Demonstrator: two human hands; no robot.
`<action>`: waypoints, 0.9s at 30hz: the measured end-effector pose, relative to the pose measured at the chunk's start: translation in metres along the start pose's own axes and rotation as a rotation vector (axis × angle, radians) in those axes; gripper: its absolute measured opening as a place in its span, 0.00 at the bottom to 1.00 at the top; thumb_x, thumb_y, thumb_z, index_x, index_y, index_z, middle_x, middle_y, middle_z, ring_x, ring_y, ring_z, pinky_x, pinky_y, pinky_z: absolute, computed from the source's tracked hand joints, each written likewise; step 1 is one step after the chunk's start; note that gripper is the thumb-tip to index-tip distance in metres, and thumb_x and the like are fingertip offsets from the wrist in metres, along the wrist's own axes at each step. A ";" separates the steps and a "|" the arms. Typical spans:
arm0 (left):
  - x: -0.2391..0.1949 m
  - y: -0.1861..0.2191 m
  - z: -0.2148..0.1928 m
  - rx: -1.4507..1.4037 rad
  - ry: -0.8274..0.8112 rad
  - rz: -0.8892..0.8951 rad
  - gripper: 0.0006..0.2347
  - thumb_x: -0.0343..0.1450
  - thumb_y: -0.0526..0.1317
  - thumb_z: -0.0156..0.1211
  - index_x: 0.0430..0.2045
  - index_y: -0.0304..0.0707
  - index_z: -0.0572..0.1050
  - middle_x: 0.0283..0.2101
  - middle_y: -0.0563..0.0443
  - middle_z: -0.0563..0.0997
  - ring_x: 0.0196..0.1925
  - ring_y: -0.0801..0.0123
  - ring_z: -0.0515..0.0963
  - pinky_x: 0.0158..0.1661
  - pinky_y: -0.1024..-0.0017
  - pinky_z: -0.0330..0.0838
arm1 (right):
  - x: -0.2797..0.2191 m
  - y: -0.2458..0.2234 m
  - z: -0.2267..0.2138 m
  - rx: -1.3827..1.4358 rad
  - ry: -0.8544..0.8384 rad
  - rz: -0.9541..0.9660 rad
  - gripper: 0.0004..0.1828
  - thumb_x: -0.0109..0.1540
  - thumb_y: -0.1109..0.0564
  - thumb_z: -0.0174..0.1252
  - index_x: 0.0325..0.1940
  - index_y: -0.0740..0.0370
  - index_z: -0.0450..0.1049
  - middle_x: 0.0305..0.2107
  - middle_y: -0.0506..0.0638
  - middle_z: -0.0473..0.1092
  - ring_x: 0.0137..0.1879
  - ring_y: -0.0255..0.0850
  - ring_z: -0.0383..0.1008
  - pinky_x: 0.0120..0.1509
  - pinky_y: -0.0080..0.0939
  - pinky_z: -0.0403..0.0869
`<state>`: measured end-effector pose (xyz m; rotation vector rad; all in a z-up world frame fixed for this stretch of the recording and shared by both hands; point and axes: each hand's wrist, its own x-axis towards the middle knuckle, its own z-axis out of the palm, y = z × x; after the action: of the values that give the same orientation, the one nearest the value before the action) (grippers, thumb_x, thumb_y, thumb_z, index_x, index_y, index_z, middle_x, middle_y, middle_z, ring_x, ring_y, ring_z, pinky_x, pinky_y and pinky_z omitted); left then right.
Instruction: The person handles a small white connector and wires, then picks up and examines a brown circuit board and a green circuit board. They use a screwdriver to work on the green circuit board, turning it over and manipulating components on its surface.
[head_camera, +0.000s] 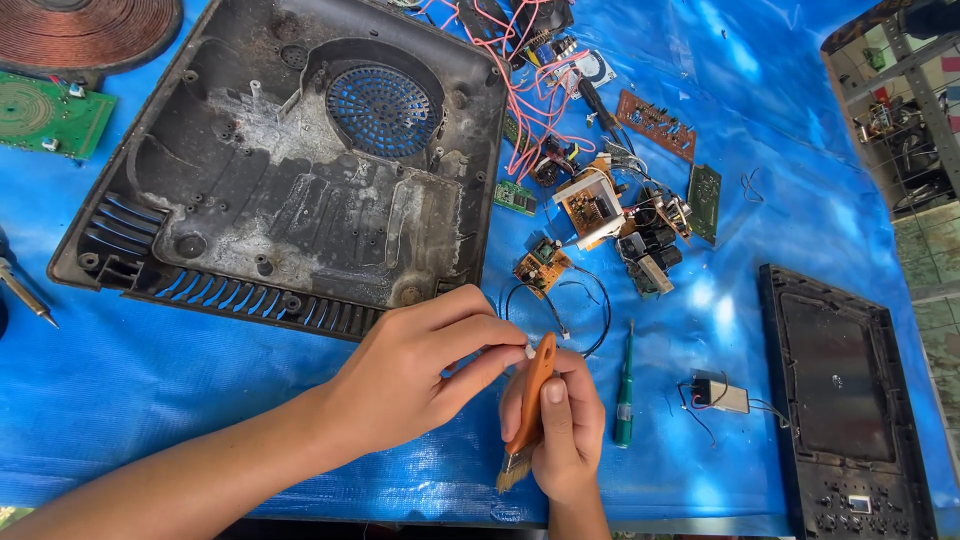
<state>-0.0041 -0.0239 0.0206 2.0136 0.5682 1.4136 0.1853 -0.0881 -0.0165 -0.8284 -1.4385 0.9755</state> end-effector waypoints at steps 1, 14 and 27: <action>0.000 0.001 0.001 0.000 0.002 0.000 0.04 0.75 0.32 0.59 0.41 0.36 0.78 0.36 0.49 0.75 0.30 0.66 0.77 0.34 0.71 0.72 | 0.000 0.001 0.000 0.000 -0.002 0.000 0.18 0.76 0.52 0.39 0.58 0.70 0.65 0.17 0.52 0.68 0.19 0.36 0.62 0.25 0.35 0.66; -0.001 0.001 0.003 -0.130 -0.112 -0.191 0.03 0.73 0.34 0.58 0.29 0.41 0.73 0.30 0.55 0.70 0.25 0.72 0.72 0.28 0.74 0.70 | -0.008 0.006 -0.008 0.111 -0.105 0.175 0.19 0.76 0.48 0.39 0.55 0.68 0.64 0.16 0.54 0.66 0.18 0.37 0.62 0.23 0.34 0.64; 0.004 0.004 -0.013 -0.086 -0.243 -0.092 0.06 0.77 0.35 0.47 0.30 0.40 0.69 0.32 0.53 0.69 0.24 0.66 0.68 0.27 0.67 0.63 | -0.006 0.006 -0.008 -0.066 -0.115 0.102 0.17 0.75 0.46 0.43 0.48 0.63 0.66 0.17 0.48 0.68 0.17 0.32 0.61 0.23 0.32 0.63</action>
<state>-0.0151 -0.0215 0.0295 2.0254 0.4779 1.1012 0.1934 -0.0901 -0.0245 -0.9135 -1.5460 1.0717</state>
